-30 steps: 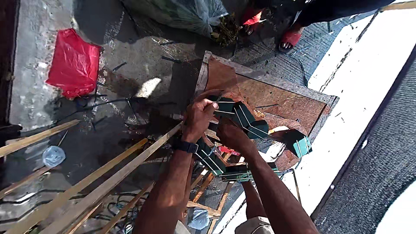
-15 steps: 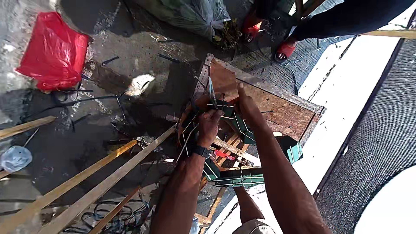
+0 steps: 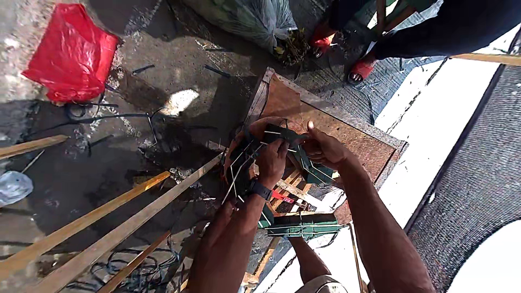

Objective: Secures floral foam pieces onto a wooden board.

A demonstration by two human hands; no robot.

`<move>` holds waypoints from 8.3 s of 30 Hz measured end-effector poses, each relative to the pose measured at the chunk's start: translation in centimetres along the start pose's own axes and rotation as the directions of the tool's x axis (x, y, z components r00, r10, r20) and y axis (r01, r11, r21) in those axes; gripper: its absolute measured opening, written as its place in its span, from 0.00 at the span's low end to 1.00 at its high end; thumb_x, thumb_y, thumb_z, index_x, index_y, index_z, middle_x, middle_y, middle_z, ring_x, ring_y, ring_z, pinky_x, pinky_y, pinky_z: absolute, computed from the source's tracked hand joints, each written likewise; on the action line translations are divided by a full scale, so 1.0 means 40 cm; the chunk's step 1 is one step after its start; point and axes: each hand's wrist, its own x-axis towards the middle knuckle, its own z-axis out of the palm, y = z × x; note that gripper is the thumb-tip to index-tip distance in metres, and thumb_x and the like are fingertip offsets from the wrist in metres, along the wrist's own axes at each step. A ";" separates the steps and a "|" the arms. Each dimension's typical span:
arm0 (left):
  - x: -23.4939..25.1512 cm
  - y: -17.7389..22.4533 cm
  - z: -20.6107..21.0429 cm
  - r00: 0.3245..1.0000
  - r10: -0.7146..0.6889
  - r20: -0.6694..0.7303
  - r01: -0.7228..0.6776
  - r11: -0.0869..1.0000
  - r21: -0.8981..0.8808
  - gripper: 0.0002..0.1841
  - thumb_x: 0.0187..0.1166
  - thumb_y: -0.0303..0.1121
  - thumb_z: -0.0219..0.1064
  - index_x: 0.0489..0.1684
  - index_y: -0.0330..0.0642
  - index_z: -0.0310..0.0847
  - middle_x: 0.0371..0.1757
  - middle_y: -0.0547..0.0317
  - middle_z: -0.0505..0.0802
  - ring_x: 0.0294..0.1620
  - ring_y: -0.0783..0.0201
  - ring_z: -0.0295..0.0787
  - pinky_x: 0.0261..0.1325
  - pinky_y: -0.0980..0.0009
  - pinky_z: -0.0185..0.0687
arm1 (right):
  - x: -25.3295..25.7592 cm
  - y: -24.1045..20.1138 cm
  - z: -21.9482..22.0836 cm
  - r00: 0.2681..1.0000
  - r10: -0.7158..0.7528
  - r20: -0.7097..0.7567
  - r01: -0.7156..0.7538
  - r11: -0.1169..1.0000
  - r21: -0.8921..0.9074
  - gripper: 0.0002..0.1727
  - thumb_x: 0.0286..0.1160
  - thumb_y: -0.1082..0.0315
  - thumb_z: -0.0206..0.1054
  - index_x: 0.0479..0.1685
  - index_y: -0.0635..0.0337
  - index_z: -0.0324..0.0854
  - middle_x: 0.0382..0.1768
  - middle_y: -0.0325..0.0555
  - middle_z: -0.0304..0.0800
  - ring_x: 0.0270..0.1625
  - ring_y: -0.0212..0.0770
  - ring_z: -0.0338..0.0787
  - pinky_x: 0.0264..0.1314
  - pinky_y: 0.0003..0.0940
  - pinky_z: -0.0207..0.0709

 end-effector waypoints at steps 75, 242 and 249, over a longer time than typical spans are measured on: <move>0.429 0.115 -0.091 0.587 0.026 0.809 -0.256 0.954 0.155 0.11 0.85 0.36 0.65 0.35 0.41 0.91 0.23 0.66 0.86 0.24 0.74 0.76 0.33 0.72 0.73 | 0.065 0.035 0.200 0.333 0.042 -0.942 0.651 0.713 0.262 0.15 0.89 0.51 0.61 0.65 0.44 0.77 0.42 0.35 0.84 0.25 0.34 0.79 0.23 0.31 0.74; -0.190 -0.274 0.094 0.998 -0.004 -0.066 0.020 0.969 0.245 0.16 0.85 0.30 0.56 0.63 0.38 0.86 0.27 0.44 0.93 0.29 0.43 0.93 0.35 0.44 0.87 | 0.424 -0.044 0.018 0.636 0.418 -0.648 0.104 0.786 0.609 0.15 0.87 0.50 0.52 0.32 0.46 0.65 0.21 0.34 0.59 0.19 0.32 0.60 0.24 0.32 0.64; -0.290 -0.214 0.032 0.980 0.188 0.065 -0.192 0.817 0.543 0.28 0.87 0.38 0.59 0.89 0.51 0.66 0.77 0.42 0.80 0.82 0.40 0.70 0.83 0.40 0.62 | 0.322 -0.056 -0.008 0.844 0.147 -0.516 -0.064 0.982 0.176 0.19 0.91 0.56 0.48 0.26 0.48 0.65 0.13 0.31 0.63 0.09 0.26 0.60 0.11 0.20 0.55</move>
